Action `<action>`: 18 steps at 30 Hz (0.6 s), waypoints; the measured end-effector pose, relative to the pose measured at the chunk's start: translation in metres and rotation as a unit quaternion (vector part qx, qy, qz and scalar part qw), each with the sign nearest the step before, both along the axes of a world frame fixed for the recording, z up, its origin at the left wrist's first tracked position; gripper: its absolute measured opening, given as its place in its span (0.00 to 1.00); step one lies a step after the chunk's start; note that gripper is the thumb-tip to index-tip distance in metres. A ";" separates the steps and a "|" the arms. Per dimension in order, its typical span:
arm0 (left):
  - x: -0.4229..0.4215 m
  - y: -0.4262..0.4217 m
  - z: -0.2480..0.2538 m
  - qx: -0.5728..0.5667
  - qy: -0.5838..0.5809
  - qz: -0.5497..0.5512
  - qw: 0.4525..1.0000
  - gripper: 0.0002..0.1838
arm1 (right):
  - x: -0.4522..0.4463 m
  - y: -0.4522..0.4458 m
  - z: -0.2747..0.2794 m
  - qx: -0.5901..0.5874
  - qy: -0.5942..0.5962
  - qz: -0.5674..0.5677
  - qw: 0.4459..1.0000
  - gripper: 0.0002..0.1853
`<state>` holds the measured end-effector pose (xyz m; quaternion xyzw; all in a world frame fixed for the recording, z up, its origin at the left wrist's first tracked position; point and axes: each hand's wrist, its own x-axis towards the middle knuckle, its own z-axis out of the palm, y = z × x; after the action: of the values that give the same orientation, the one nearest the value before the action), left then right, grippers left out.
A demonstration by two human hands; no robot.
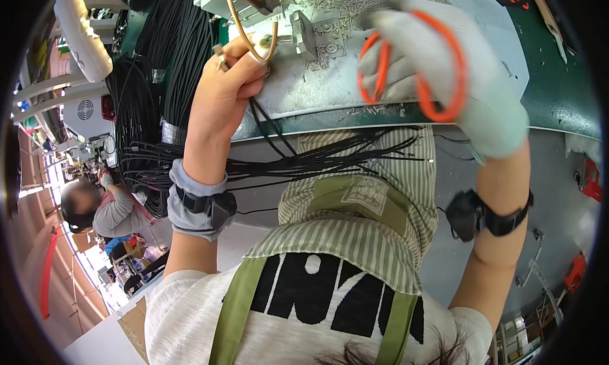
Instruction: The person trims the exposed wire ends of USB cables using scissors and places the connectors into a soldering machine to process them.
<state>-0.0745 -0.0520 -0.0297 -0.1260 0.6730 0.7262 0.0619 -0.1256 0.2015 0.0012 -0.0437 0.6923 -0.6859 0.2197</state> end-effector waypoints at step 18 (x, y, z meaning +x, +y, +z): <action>-0.035 0.006 0.005 -0.188 0.083 -0.071 0.976 0.16 | -0.051 -0.054 -0.013 0.091 0.068 0.219 0.969 0.13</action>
<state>-0.1098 -0.0463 -0.0248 -0.0266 0.8076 0.5882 0.0327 -0.1768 0.1477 -0.0115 -0.2206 0.7387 -0.5504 0.3204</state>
